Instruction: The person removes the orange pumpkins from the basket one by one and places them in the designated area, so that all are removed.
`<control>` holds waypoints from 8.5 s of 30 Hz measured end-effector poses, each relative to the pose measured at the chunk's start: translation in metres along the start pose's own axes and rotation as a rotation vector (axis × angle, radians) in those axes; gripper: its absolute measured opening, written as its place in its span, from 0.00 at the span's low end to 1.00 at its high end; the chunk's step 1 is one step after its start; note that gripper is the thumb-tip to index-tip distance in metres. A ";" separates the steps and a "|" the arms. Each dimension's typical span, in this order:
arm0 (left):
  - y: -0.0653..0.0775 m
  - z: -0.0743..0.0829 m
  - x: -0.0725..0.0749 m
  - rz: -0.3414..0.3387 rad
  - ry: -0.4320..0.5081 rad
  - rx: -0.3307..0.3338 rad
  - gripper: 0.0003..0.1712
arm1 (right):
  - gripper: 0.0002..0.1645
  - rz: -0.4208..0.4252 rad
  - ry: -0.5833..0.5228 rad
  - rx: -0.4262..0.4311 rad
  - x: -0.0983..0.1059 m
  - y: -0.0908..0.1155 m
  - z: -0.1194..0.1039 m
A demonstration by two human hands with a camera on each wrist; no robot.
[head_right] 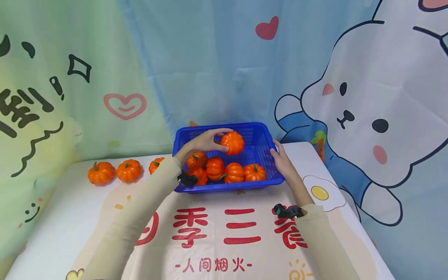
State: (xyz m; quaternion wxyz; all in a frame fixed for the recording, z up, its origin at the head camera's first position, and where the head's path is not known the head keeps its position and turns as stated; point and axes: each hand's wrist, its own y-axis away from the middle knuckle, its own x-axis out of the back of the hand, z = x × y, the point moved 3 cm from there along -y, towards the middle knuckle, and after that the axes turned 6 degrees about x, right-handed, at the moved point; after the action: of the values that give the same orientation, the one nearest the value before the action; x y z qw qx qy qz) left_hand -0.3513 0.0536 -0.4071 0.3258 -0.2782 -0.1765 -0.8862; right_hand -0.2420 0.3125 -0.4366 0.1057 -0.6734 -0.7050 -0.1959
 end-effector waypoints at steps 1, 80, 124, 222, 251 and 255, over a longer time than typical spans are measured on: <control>0.009 0.006 0.004 0.021 0.005 -0.033 0.39 | 0.35 -0.001 0.001 0.000 0.001 0.001 -0.004; 0.391 -0.186 0.089 0.736 1.379 -0.059 0.37 | 0.37 0.009 0.051 0.038 0.001 -0.014 0.019; 0.381 -0.204 0.058 0.626 -0.061 0.651 0.54 | 0.37 0.011 0.035 0.038 0.004 -0.017 0.020; 0.220 -0.011 0.050 0.242 -0.169 0.033 0.40 | 0.37 0.016 0.037 0.025 0.003 -0.013 0.020; 0.336 -0.112 0.047 0.545 -0.095 0.274 0.41 | 0.38 -0.004 0.039 0.004 -0.003 -0.011 0.027; 0.334 -0.114 0.048 0.542 -0.094 0.276 0.40 | 0.38 -0.003 0.035 0.005 -0.002 -0.010 0.027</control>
State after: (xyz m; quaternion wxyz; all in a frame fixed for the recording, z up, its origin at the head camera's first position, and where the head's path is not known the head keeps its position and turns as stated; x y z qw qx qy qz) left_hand -0.1989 -0.2681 -0.4235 0.5766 -0.3091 -0.2293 -0.7207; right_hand -0.2491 0.3214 -0.4635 0.1195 -0.6686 -0.7044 -0.2061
